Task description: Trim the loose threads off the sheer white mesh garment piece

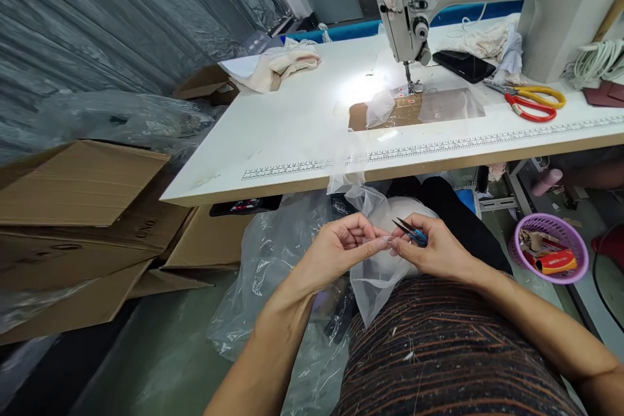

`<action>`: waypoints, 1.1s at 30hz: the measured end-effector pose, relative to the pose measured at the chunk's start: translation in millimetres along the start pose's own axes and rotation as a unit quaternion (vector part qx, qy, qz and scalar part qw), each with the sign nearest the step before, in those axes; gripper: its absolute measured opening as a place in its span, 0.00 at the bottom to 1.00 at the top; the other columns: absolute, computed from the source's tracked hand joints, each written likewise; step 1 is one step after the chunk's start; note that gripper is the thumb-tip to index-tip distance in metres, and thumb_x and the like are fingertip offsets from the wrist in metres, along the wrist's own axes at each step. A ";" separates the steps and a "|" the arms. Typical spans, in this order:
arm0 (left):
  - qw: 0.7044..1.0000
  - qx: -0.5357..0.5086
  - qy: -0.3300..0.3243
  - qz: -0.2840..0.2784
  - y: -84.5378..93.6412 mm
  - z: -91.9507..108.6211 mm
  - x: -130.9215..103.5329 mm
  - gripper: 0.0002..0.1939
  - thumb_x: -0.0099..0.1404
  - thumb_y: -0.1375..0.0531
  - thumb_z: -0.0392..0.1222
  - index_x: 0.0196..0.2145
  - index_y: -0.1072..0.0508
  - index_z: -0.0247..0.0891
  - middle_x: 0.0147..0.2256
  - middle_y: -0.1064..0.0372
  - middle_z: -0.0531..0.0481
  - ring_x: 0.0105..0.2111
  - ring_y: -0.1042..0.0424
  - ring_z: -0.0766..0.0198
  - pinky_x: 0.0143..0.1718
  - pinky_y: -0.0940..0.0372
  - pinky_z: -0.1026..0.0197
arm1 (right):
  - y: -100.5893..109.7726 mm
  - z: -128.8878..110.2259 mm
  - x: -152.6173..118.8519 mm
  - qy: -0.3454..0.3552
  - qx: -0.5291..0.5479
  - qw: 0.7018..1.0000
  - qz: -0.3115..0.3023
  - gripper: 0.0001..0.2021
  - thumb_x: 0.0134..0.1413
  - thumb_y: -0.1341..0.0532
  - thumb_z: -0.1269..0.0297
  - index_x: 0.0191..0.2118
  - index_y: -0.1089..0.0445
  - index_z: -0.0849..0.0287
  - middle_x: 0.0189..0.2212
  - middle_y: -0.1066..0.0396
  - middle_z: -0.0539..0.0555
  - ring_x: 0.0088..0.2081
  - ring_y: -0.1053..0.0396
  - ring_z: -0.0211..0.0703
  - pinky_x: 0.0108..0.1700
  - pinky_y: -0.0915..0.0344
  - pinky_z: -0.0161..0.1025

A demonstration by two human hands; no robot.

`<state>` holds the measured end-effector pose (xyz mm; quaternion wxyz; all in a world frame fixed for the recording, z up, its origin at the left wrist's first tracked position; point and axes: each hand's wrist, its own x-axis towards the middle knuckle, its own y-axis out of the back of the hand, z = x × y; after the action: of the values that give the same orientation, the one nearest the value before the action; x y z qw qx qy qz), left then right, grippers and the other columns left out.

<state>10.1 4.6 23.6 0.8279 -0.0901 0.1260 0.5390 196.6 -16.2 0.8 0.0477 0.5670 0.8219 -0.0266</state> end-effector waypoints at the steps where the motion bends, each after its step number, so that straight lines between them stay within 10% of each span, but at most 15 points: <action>1: 1.000 0.000 0.000 0.007 -0.9 -0.3 0.1 0.17 0.50 0.28 0.45 0.23 0.33 0.36 0.32 0.21 0.45 0.30 0.23 0.63 0.32 0.32 0.63 | 0.0 0.2 -0.6 -0.010 0.009 1.000 0.000 0.18 0.51 0.35 0.47 0.31 0.33 0.59 0.24 0.32 0.49 0.23 0.42 0.33 0.26 0.43 0.34; 13: 0.999 -0.024 0.024 0.012 -2.6 -4.2 6.1 0.24 0.48 0.27 0.41 0.37 0.35 0.38 0.25 0.24 0.54 0.24 0.26 0.66 0.28 0.35 0.66 | 9.9 16.6 -3.0 -0.028 -0.095 0.995 -0.010 0.38 0.61 0.63 0.33 0.30 0.30 0.59 0.16 0.41 0.48 0.20 0.42 0.37 0.25 0.44 0.37; 24: 0.999 0.005 0.034 0.011 -4.5 -0.6 4.1 0.25 0.48 0.28 0.40 0.42 0.34 0.38 0.25 0.25 0.54 0.23 0.26 0.65 0.24 0.38 0.67 | 8.9 23.6 -2.7 0.134 -0.311 0.941 -0.010 0.25 0.70 0.59 0.51 0.31 0.32 0.58 0.23 0.35 0.51 0.23 0.45 0.37 0.28 0.49 0.36; 33: 0.999 -0.002 0.044 0.019 -3.8 -2.0 4.8 0.28 0.46 0.27 0.38 0.42 0.35 0.38 0.26 0.24 0.54 0.25 0.25 0.64 0.25 0.37 0.66 | 7.9 23.5 -3.3 0.136 -0.371 0.919 0.003 0.23 0.69 0.55 0.52 0.37 0.28 0.59 0.27 0.29 0.55 0.25 0.38 0.39 0.29 0.49 0.36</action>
<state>15.3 6.7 20.2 0.8112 -0.1130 0.1628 0.5501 206.3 -18.8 -22.2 0.1426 0.5090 0.7701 0.3571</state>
